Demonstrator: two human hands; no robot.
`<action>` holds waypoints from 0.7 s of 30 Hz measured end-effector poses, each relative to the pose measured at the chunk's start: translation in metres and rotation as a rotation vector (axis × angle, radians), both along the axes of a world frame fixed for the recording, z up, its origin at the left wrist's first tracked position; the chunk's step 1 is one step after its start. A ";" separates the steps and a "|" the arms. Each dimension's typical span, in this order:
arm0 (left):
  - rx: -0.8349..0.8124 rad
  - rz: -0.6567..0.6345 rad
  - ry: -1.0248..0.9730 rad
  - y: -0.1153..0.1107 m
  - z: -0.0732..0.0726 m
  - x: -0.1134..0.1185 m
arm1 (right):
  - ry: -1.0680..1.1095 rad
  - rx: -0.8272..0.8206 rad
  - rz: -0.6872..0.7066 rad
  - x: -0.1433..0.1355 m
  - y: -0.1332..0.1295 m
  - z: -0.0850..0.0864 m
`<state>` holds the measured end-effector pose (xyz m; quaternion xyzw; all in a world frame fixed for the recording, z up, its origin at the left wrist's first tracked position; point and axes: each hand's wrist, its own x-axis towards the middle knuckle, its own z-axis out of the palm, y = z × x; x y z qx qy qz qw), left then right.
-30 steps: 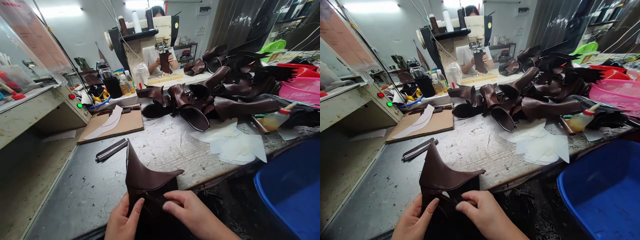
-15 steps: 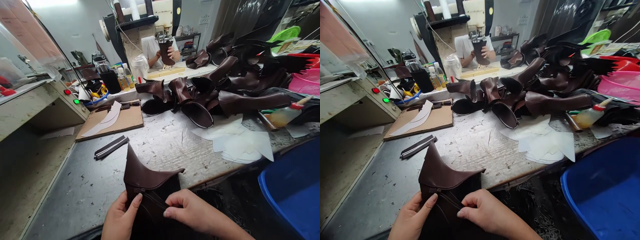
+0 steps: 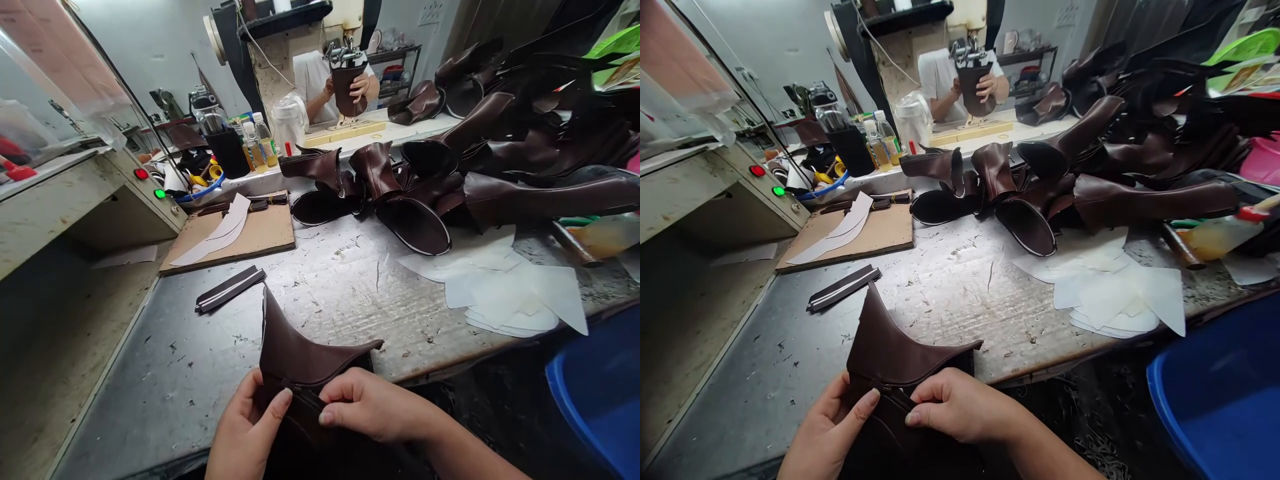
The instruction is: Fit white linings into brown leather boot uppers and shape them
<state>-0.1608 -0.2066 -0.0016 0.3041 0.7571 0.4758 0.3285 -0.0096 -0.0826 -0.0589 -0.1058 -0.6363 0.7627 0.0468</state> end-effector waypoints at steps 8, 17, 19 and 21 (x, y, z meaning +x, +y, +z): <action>-0.145 -0.280 0.167 0.009 0.003 0.000 | 0.050 0.095 0.032 -0.005 -0.001 0.017; 0.080 0.143 0.199 0.044 0.032 0.000 | -0.069 0.538 -0.308 0.030 0.039 0.035; 0.095 0.128 0.117 0.040 0.025 -0.005 | -0.092 0.627 -0.413 0.035 0.049 0.024; 0.077 0.088 0.098 0.015 0.018 -0.022 | -0.109 0.706 -0.522 0.038 0.054 0.009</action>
